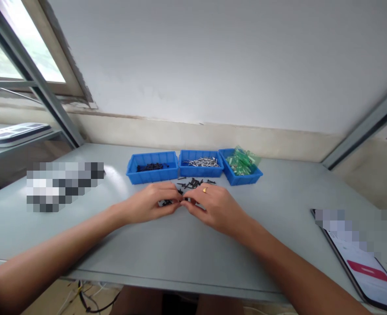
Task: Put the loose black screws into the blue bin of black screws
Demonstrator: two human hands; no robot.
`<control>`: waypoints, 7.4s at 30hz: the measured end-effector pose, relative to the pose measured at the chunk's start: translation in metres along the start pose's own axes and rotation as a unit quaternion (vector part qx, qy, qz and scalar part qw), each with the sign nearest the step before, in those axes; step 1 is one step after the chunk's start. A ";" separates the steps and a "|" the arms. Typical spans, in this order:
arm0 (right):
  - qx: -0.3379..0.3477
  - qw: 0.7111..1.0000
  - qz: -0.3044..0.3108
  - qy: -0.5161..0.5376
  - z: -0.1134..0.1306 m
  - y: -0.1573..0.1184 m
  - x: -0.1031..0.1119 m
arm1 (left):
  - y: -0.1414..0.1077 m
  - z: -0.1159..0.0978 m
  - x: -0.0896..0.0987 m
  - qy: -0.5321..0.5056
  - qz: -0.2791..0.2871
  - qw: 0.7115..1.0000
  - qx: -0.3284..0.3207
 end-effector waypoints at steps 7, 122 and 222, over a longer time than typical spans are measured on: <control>0.011 1.000 0.014 0.000 0.002 -0.001 -0.003 | 0.000 0.000 0.000 0.003 0.002 1.000 -0.002; -0.007 0.997 0.073 0.025 -0.006 -0.005 -0.022 | -0.002 0.020 -0.005 -0.196 -0.005 0.967 0.163; -0.139 0.954 0.259 -0.057 -0.045 -0.024 -0.058 | -0.008 0.060 -0.005 0.104 0.011 0.978 0.180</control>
Point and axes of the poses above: each hand's wrist, its own y-axis towards the middle knuckle, its own x-axis out of the back of the hand, z = x × y, the point moved 10 cm from there along y, towards the middle knuckle
